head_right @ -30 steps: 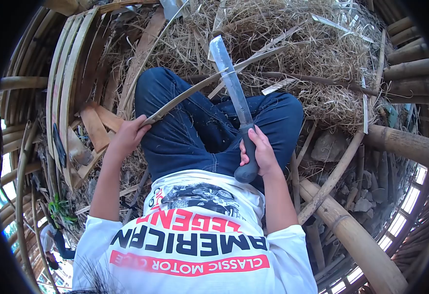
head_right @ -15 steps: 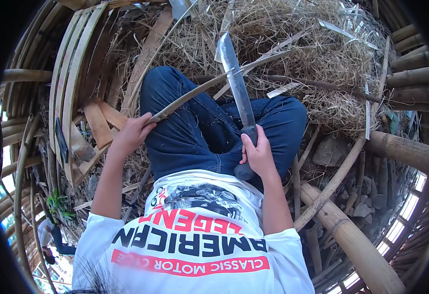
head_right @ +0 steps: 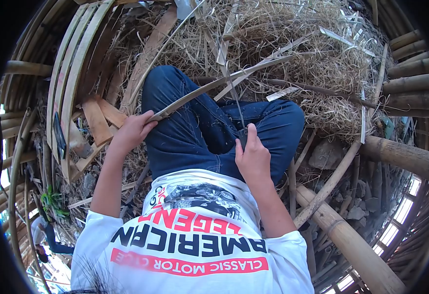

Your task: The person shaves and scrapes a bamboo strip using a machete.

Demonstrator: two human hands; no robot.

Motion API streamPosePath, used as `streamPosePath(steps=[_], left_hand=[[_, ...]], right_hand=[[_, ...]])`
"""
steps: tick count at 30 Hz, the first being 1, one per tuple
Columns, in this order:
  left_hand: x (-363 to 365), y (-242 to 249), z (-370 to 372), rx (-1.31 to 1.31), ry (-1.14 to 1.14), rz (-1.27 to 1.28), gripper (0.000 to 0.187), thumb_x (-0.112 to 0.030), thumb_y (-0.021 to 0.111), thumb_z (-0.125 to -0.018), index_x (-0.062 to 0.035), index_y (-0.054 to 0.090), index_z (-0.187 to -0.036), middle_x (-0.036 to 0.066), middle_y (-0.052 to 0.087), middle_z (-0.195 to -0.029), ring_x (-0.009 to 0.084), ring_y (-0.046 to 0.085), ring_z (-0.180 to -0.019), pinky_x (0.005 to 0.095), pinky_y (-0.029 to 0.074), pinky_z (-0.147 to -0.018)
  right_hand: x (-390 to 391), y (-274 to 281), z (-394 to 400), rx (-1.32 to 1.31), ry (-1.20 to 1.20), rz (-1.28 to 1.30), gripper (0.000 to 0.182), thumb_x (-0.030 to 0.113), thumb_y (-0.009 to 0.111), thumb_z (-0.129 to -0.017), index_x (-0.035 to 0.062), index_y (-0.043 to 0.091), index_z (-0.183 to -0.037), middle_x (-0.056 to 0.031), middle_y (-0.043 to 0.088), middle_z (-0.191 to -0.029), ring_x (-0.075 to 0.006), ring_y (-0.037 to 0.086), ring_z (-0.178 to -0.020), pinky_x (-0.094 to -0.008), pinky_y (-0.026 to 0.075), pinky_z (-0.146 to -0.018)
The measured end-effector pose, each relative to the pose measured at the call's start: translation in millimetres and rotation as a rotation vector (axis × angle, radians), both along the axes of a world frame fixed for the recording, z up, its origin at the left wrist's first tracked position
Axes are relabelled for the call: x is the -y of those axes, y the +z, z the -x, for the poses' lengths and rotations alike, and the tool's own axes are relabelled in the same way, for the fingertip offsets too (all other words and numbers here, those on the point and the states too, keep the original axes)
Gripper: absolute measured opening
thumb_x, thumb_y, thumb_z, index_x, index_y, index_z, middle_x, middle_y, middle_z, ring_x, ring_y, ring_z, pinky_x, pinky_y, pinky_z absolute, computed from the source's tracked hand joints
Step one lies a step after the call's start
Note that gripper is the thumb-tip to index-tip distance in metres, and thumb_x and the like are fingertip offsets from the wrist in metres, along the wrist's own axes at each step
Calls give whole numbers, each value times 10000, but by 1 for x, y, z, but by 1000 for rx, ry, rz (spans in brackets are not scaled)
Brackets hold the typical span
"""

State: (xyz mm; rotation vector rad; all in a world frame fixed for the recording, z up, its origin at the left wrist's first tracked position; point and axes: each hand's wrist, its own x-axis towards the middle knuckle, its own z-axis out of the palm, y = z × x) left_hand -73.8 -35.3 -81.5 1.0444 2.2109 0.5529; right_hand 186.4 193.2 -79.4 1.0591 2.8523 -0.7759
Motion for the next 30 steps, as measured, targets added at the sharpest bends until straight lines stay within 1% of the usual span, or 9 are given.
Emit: streamPosePath(steps=[8,13,17,19,20,22,26,29,30], left_hand=[[-1,7,-1,11,11,7,197,-197,592,-970,-20,505,-979,246,600,-800,464,585,-822,476,453,-682],[-3,10,-3,20,29,38,203,-198,600,-963,-16,511,-968,252,600,-794,466,578,-806,470,454,-676],[-11,30,-13,62,56,46,185,-180,584,-958,1,546,-953,240,626,-810,442,604,-798,451,466,-686],[-17,37,-28,219,67,68,211,-193,567,-948,13,610,-967,252,655,-837,442,637,-835,490,489,-728],[-24,47,-33,313,80,155,219,-163,549,-945,39,612,-1005,197,669,-841,352,656,-828,420,488,-737],[-26,51,-40,288,50,219,251,-175,545,-946,54,607,-1027,218,658,-853,372,644,-832,429,487,-753],[-21,48,-53,411,-2,149,285,-192,538,-953,73,583,-1049,246,646,-865,393,634,-844,439,484,-768],[-25,56,-58,432,6,172,293,-183,519,-965,82,558,-1085,290,637,-890,440,623,-886,455,479,-792],[-25,56,-64,355,34,155,282,-168,507,-968,79,549,-1099,306,635,-897,463,615,-898,473,476,-790]], right_hand=[[2,3,-6,-277,-77,215,441,46,677,-847,40,515,-1257,-238,677,-878,-413,694,-804,-433,548,-695],[14,4,-12,-467,-195,214,477,-10,699,-778,17,553,-1231,-185,690,-880,-329,722,-806,-347,557,-716],[11,5,-5,-415,-99,153,436,27,703,-759,7,593,-1180,-195,692,-922,-365,706,-825,-402,560,-727],[12,3,-1,-445,61,97,443,24,721,-701,9,623,-1133,-175,688,-899,-357,692,-814,-410,555,-729],[12,2,-1,-447,61,96,443,24,721,-701,9,623,-1133,-175,688,-899,-357,692,-814,-410,555,-729],[16,1,1,-433,223,97,457,40,735,-670,21,627,-1114,-152,674,-869,-354,670,-791,-414,544,-717],[27,6,10,-380,246,203,425,60,739,-685,33,572,-1074,-154,656,-862,-356,658,-805,-428,536,-716],[24,15,12,-215,235,294,383,110,742,-713,42,546,-1035,-168,656,-822,-376,672,-783,-456,539,-691],[22,17,11,-130,260,303,364,131,744,-723,44,548,-1017,-168,658,-806,-381,677,-764,-464,541,-675]])
